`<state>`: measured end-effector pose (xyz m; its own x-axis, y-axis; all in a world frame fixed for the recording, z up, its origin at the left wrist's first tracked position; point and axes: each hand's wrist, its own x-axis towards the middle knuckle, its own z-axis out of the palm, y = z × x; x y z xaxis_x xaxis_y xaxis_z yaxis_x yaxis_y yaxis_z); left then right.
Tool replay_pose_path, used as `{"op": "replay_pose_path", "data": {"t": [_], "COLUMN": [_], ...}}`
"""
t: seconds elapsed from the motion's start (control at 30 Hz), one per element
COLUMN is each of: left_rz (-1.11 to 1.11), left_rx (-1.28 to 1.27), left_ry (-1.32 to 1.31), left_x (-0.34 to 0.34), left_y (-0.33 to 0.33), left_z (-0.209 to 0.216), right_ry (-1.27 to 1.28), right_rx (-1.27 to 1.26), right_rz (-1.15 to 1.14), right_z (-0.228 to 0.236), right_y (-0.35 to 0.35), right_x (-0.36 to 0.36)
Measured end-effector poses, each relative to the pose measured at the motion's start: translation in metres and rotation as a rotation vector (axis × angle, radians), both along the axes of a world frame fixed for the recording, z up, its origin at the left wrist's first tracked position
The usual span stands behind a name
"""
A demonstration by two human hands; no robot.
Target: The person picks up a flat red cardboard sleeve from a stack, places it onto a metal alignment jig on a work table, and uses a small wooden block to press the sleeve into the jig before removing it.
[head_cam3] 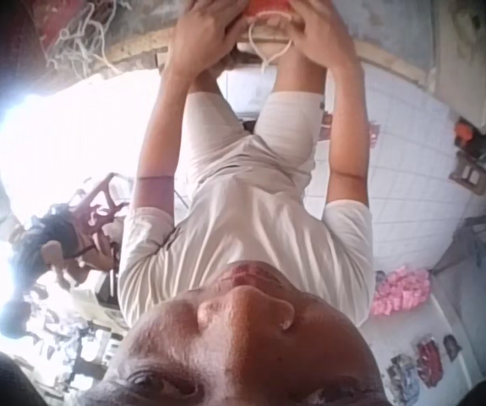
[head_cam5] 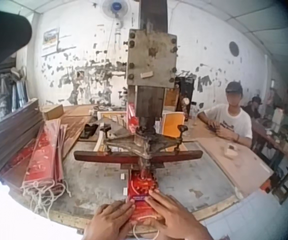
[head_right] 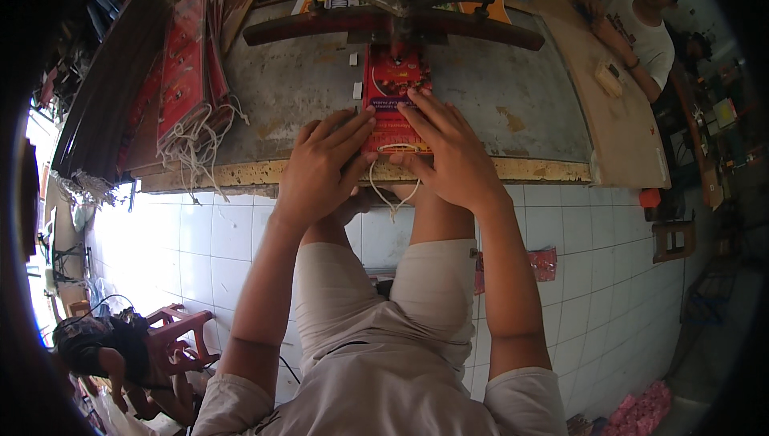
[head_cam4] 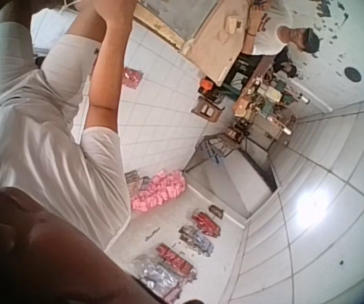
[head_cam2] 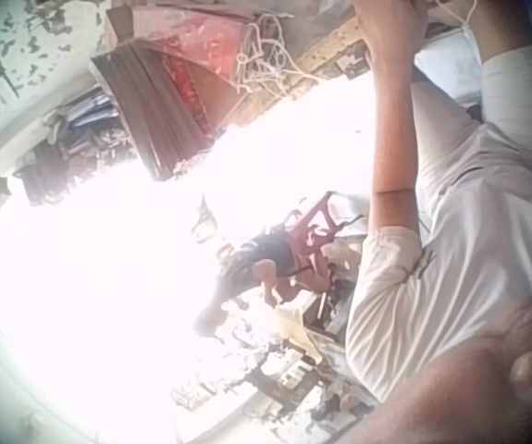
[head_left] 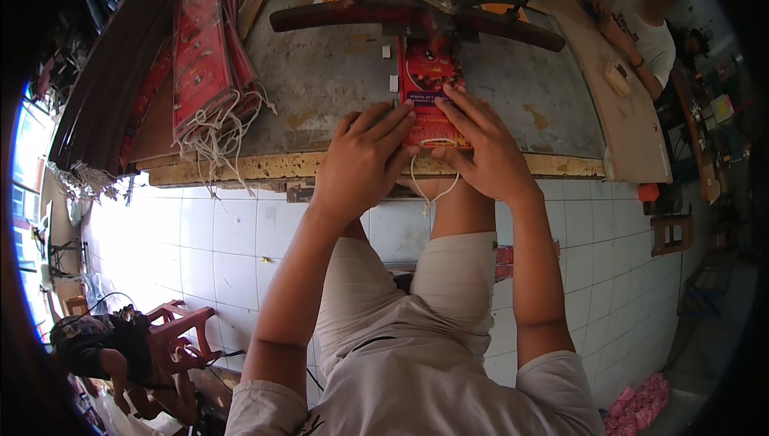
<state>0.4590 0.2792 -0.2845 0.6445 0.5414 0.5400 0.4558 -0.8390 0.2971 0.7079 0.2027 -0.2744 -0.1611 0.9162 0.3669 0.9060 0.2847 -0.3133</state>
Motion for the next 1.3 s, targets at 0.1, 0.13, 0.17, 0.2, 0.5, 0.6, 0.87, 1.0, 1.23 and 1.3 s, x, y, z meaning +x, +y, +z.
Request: {"op": "replay_pose_path", "data": {"t": [0.1,0.13,0.17,0.2,0.5,0.6,0.87,1.0,1.23,1.3], "left_rz": [0.003,0.001,-0.002,-0.001,-0.006,0.013,-0.057,0.034,0.031,0.029], "left_rx": [-0.003,-0.006,-0.008,-0.005,-0.020,-0.035,-0.013,-0.046,-0.092,-0.090], "left_ry": [0.003,0.003,0.003,0.004,0.016,0.056,0.126,0.187,0.179,0.168], "left_x": [-0.001,0.000,0.000,0.000,0.002,-0.003,0.035,0.050,0.053,0.053], "left_y": [-0.001,-0.001,-0.001,-0.001,0.000,-0.002,-0.048,-0.070,-0.072,-0.070], "left_z": [0.000,0.000,0.000,0.000,0.003,0.003,-0.010,-0.017,-0.019,-0.022], "right_ry": [-0.002,-0.001,0.001,0.003,0.080,0.102,-0.217,-0.294,-0.110,-0.076], "right_rx": [0.002,-0.002,-0.006,-0.003,-0.041,-0.109,0.177,0.214,0.223,0.201], "right_rz": [0.001,-0.004,-0.009,-0.009,0.005,0.025,-0.794,-0.813,-0.772,-0.776], "right_z": [-0.003,-0.002,-0.002,-0.003,0.003,0.011,-0.013,-0.011,-0.007,-0.007], "right_y": [0.001,0.000,-0.001,-0.001,-0.006,-0.011,-0.015,-0.003,-0.002,-0.006], "right_x": [0.000,0.000,0.001,0.001,0.002,0.036,0.373,0.417,0.445,0.441]}}
